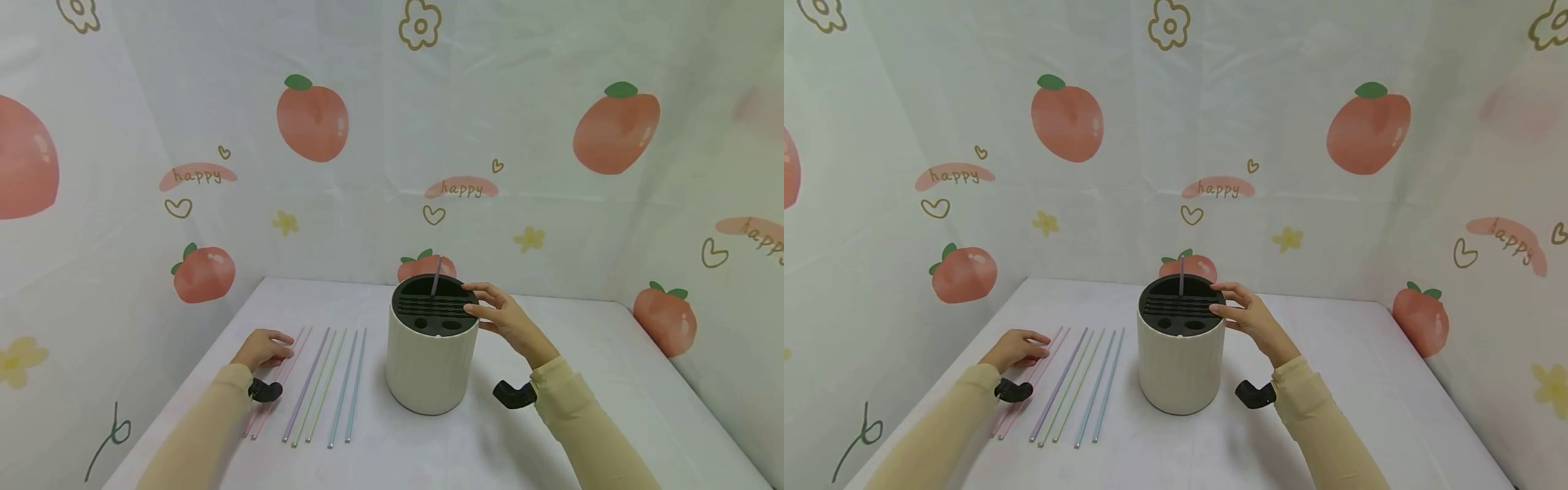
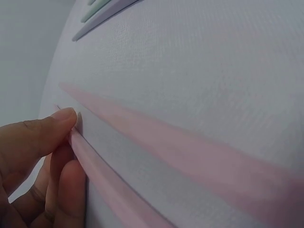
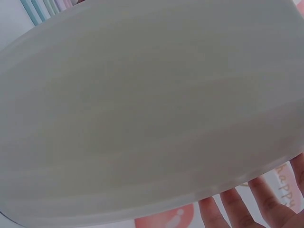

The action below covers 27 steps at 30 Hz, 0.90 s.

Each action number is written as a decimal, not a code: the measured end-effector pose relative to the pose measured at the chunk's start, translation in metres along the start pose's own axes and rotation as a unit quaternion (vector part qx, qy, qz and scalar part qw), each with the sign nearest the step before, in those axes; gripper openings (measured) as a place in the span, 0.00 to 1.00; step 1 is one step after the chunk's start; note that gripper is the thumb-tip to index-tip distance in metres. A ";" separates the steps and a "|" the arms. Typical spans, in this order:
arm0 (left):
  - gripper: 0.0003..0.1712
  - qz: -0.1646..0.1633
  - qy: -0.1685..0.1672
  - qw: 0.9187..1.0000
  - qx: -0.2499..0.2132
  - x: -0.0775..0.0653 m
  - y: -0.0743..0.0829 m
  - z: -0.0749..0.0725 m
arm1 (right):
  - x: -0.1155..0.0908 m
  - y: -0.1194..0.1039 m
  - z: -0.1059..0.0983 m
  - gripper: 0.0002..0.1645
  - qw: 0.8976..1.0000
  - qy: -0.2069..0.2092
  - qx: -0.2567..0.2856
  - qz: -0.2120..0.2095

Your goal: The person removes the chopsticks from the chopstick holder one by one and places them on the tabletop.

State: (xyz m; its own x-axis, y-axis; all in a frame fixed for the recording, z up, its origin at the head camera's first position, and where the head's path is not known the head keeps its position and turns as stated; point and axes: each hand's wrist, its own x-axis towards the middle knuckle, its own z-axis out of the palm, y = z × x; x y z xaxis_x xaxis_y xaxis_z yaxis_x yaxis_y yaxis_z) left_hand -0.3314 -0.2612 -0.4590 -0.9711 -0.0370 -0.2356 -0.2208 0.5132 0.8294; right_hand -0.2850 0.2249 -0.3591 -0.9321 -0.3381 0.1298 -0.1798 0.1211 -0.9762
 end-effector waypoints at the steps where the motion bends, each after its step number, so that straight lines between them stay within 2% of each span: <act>1: 0.20 -0.002 0.001 1.000 0.000 0.000 0.000 0.000 | 0.000 0.000 0.000 0.27 1.000 0.001 -0.001 0.000; 9: 0.22 0.000 0.001 1.000 0.000 0.000 0.001 -0.002 | 0.000 0.000 0.000 0.27 1.000 0.002 0.000 -0.001; 12: 0.23 0.010 -0.001 1.000 -0.005 -0.002 0.009 -0.005 | 0.000 0.001 0.000 0.27 1.000 0.001 0.001 -0.001; 14: 0.25 0.027 -0.007 1.000 -0.011 -0.004 0.018 -0.007 | 0.000 0.001 0.000 0.26 1.000 0.001 -0.002 0.000; 17: 0.27 0.076 -0.024 0.996 -0.027 -0.007 0.042 -0.007 | -0.001 0.001 -0.001 0.26 1.000 0.002 -0.005 0.000; 20: 0.27 0.143 -0.043 0.988 -0.031 -0.010 0.075 -0.003 | -0.002 0.001 -0.001 0.26 1.000 0.004 -0.008 0.001; 24: 0.26 0.239 -0.055 0.969 -0.041 -0.023 0.129 0.008 | -0.002 0.001 -0.001 0.27 1.000 0.001 -0.009 -0.002; 27: 0.25 0.292 -0.067 0.952 -0.062 -0.039 0.169 0.023 | 0.000 0.001 0.000 0.27 1.000 -0.001 -0.008 -0.005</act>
State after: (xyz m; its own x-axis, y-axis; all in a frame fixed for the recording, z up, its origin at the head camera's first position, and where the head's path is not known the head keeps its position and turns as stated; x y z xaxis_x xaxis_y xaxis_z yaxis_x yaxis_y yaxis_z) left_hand -0.3287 -0.1532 -0.3215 -0.9134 0.3376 0.2274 0.3353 0.3074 0.8905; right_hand -0.2848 0.2251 -0.3603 -0.9295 -0.3420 0.1381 -0.1932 0.1328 -0.9721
